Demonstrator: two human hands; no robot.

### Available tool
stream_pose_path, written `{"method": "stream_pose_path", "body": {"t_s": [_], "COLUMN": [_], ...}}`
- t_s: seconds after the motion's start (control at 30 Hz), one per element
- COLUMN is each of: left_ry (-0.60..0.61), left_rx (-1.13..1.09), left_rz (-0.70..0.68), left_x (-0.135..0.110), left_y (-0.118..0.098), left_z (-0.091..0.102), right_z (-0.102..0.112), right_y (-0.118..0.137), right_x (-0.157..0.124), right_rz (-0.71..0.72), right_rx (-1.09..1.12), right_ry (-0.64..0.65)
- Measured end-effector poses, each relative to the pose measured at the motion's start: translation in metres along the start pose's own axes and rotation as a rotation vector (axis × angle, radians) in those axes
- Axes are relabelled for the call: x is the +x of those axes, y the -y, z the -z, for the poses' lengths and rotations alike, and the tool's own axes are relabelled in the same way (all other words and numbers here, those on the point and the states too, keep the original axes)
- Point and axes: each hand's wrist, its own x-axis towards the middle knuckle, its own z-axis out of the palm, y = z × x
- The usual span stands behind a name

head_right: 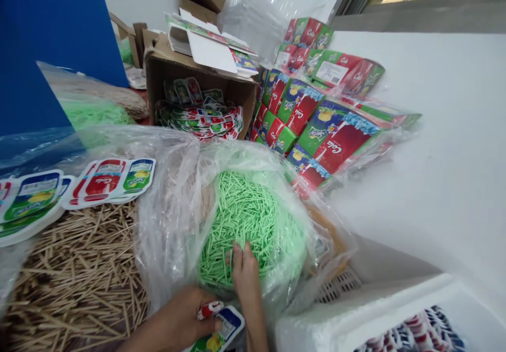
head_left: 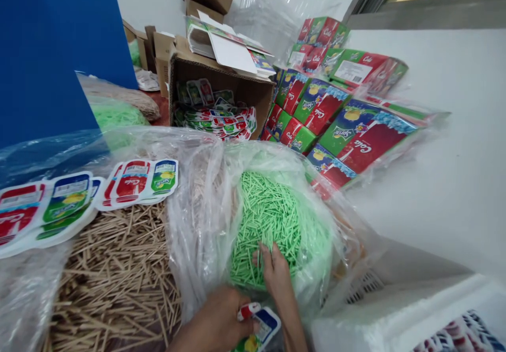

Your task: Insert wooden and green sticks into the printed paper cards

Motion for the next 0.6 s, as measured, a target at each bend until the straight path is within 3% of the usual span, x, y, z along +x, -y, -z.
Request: {"method": "stream_pose_path", "body": {"t_s": [0.23, 0.37, 0.47, 0.6], "left_ry": [0.069, 0.074, 0.06, 0.032], "left_rx": [0.012, -0.002, -0.015, -0.007], "left_rz": [-0.119, -0.159, -0.16, -0.163], "left_x": [0.0, 0.008, 0.011, 0.0], "left_y": [-0.005, -0.004, -0.001, -0.002], "left_z": [0.002, 0.007, 0.011, 0.018], "right_z": [0.003, -0.002, -0.006, 0.0], "right_y": [0.018, 0.018, 0.011, 0.006], "right_x": [-0.007, -0.024, -0.032, -0.032], "right_rz": [-0.164, -0.369, -0.31, -0.139], "right_rx": [0.364, 0.72, 0.72, 0.483], "right_ry": [-0.029, 0.13, 0.236, 0.174]}}
